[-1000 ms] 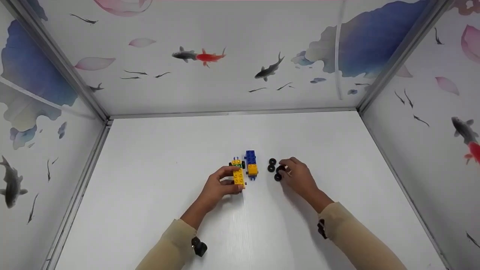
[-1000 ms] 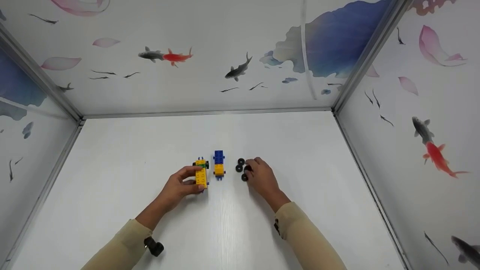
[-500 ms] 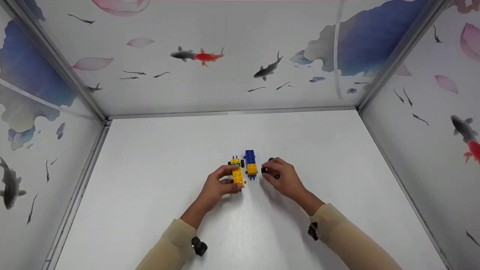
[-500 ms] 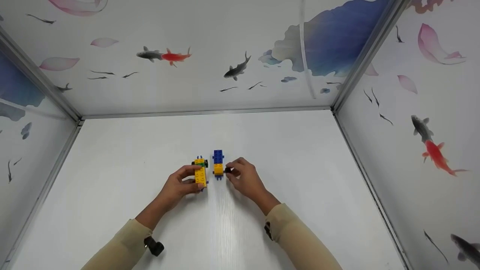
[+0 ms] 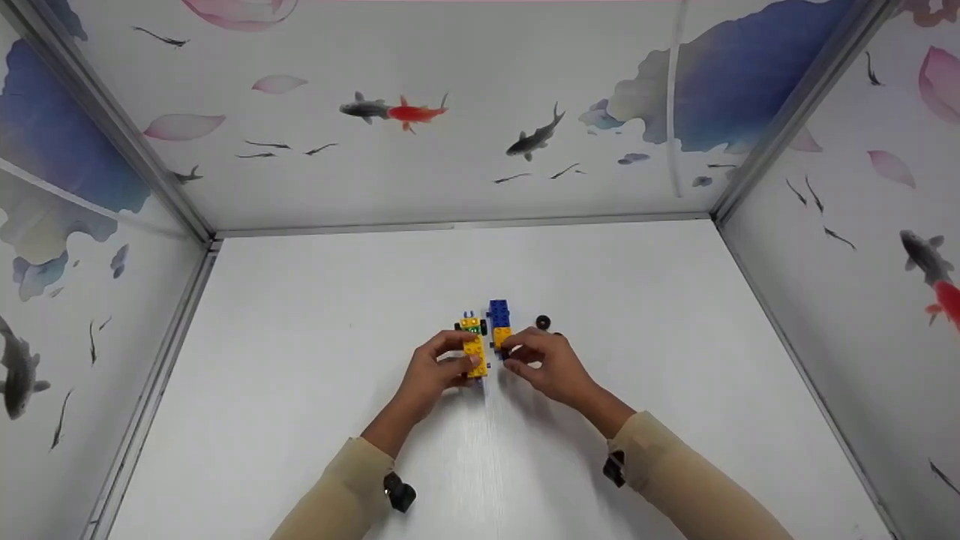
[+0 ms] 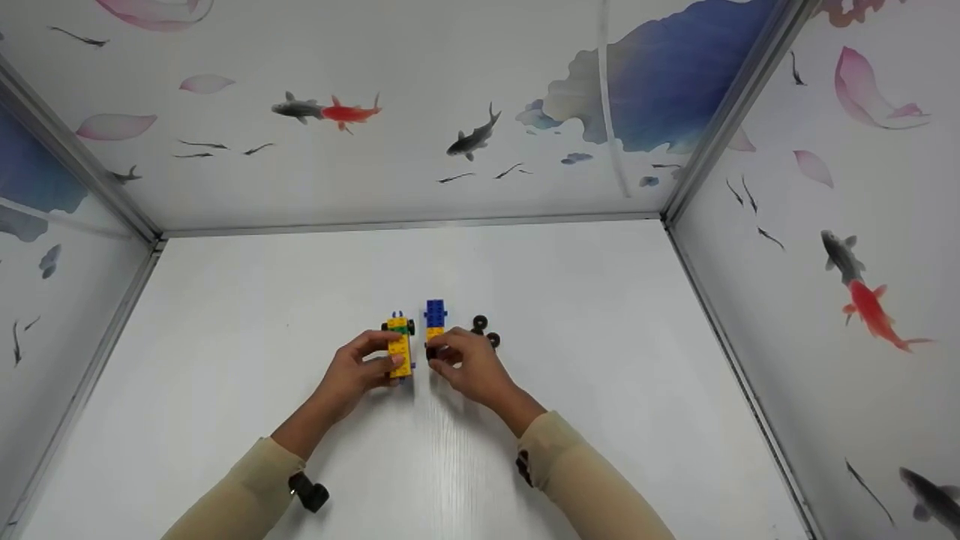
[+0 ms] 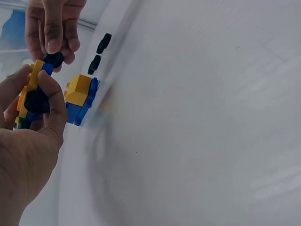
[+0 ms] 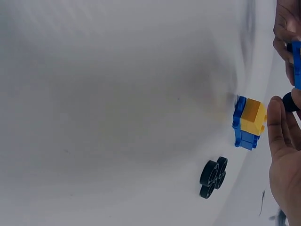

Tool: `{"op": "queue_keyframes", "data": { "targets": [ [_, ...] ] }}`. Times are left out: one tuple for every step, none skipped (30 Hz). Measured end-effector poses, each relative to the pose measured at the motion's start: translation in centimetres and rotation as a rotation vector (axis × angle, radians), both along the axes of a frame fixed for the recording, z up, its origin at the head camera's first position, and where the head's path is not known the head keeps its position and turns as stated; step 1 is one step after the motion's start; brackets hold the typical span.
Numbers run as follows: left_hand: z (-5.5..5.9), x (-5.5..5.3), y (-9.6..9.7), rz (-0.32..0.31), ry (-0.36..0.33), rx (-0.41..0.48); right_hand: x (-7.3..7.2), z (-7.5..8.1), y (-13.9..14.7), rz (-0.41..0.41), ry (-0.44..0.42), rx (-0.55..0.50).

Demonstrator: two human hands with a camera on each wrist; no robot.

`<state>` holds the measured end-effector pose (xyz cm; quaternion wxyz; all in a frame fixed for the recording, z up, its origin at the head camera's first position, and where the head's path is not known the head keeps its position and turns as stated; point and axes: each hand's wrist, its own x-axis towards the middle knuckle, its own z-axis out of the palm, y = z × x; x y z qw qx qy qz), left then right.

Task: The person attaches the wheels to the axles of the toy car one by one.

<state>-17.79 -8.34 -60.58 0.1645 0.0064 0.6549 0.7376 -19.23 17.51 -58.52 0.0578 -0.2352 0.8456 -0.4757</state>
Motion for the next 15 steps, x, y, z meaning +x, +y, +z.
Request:
{"op": "queue_keyframes", "data": {
  "targets": [
    [0.0, 0.0, 0.0, 0.008, 0.0, -0.004, 0.0, 0.0, -0.1, 0.009, -0.001, -0.004],
    [0.0, 0.0, 0.0, 0.015, 0.0, -0.007, 0.1, 0.0, -0.2, 0.015, -0.004, -0.009],
    [0.0, -0.1, 0.1, 0.021, -0.002, -0.01, 0.2, 0.0, -0.4, 0.019, -0.012, -0.012],
    [0.0, -0.1, 0.1, 0.027, -0.002, -0.012, 0.2, 0.0, -0.5, 0.024, -0.012, -0.018],
    [0.0, -0.1, 0.1, 0.029, -0.004, -0.014, 0.3, 0.0, -0.6, 0.027, -0.015, -0.021],
    [0.1, -0.1, 0.1, 0.03, -0.007, -0.014, 0.3, 0.1, -0.6, 0.028, -0.02, -0.025],
    [0.1, -0.1, 0.1, 0.03, -0.008, -0.014, 0.4, 0.1, -0.7, 0.029, -0.026, -0.028],
    [0.2, -0.1, 0.1, 0.03, -0.011, -0.013, 0.5, 0.1, -0.8, 0.031, -0.03, -0.033],
    [0.2, -0.1, 0.1, 0.03, -0.012, -0.011, 0.5, 0.1, -0.9, 0.032, -0.032, -0.036],
    [0.2, 0.0, 0.1, 0.03, -0.013, -0.009, 0.5, 0.2, -1.0, 0.033, -0.034, -0.04],
    [0.3, 0.0, 0.1, 0.03, -0.014, -0.008, 0.6, 0.2, -1.1, 0.034, -0.038, -0.043],
    [0.3, 0.0, 0.1, 0.03, -0.015, -0.005, 0.6, 0.2, -1.1, 0.034, -0.041, -0.045],
    [0.4, 0.0, 0.1, 0.03, -0.016, -0.002, 0.6, 0.2, -1.2, 0.034, -0.042, -0.045],
    [0.4, 0.0, 0.1, 0.031, -0.019, 0.001, 0.7, 0.2, -1.2, 0.034, -0.043, -0.043],
    [0.4, -0.1, 0.1, 0.031, -0.02, 0.002, 0.7, 0.1, -1.2, 0.035, -0.043, -0.041]
  ]
}}
